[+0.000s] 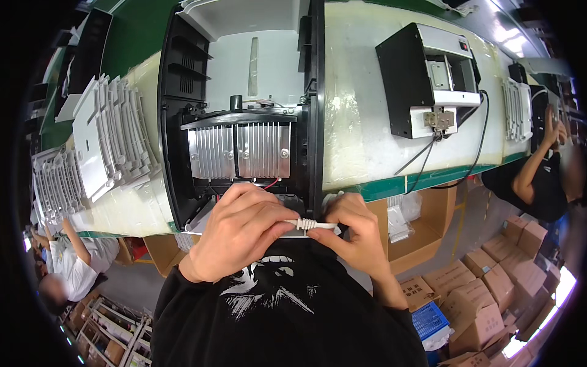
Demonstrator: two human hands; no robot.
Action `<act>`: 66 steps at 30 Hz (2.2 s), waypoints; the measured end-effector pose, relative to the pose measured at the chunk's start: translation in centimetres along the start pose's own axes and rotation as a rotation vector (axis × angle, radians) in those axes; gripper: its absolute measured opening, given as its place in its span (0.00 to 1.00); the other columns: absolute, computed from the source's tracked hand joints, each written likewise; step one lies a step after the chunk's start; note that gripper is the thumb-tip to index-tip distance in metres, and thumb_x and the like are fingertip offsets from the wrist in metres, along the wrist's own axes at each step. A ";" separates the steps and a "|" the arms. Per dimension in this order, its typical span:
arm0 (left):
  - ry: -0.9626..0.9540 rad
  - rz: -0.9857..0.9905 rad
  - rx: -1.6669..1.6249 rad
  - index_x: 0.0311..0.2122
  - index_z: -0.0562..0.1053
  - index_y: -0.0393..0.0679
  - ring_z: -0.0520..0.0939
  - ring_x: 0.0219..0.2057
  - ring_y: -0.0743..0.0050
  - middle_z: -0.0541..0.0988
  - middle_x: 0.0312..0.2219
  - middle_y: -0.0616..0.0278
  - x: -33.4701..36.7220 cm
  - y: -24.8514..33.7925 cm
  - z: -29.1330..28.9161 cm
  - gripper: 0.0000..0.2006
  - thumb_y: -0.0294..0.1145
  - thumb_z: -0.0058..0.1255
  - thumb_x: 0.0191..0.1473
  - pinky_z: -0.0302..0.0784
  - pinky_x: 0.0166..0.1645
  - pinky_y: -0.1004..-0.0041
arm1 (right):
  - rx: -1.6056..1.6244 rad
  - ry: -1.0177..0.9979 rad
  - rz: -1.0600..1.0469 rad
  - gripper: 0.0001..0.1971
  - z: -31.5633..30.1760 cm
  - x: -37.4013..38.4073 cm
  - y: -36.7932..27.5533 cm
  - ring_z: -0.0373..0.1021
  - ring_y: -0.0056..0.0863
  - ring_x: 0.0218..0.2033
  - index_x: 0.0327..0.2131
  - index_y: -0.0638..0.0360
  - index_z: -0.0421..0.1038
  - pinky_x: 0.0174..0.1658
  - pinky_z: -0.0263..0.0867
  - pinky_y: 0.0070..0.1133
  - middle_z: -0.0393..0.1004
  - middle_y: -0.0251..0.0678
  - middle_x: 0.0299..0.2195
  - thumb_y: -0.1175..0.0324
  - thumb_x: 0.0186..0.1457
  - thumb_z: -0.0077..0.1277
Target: Assembling the internal components and chassis of an electronic device using an electric screwdriver on a factory line.
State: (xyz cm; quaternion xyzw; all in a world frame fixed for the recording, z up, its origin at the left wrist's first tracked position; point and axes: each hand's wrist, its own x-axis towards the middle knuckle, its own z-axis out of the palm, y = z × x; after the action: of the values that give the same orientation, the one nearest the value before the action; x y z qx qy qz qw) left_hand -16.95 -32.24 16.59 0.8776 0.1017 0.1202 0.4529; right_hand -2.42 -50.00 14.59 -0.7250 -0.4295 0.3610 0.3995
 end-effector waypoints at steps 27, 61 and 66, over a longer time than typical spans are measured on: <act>0.740 -0.268 -0.146 0.47 0.70 0.34 0.70 0.51 0.58 0.71 0.48 0.48 -4.3 -6.7 -5.7 0.18 0.30 0.45 0.51 0.60 0.57 0.67 | 0.326 0.255 0.090 0.24 1.9 0.8 1.1 0.60 0.24 0.44 0.50 0.70 0.61 0.51 0.54 0.21 0.67 0.37 0.42 0.72 0.46 0.40; 0.892 -0.803 0.838 0.60 0.53 0.42 0.60 0.54 0.37 0.58 0.54 0.35 -5.9 -8.2 -18.3 0.50 0.48 0.62 0.31 0.52 0.59 0.53 | 0.121 0.444 -0.161 0.17 -1.4 5.0 -1.8 0.67 0.30 0.47 0.48 0.68 0.63 0.50 0.61 0.25 0.67 0.44 0.49 0.70 0.57 0.42; 0.475 -0.044 0.740 0.57 0.60 0.43 0.57 0.58 0.39 0.56 0.57 0.40 -1.4 -3.2 -15.2 0.48 0.46 0.65 0.25 0.48 0.61 0.50 | 0.361 0.322 -0.336 0.25 -2.0 8.2 -5.5 0.67 0.34 0.48 0.52 0.69 0.58 0.50 0.62 0.26 0.67 0.47 0.48 0.64 0.54 0.46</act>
State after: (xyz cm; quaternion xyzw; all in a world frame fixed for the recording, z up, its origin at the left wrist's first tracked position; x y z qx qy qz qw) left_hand -23.13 -19.11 22.39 0.9263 0.2581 0.2643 0.0745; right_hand 0.52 -41.33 18.85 -0.6087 -0.4034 0.2405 0.6394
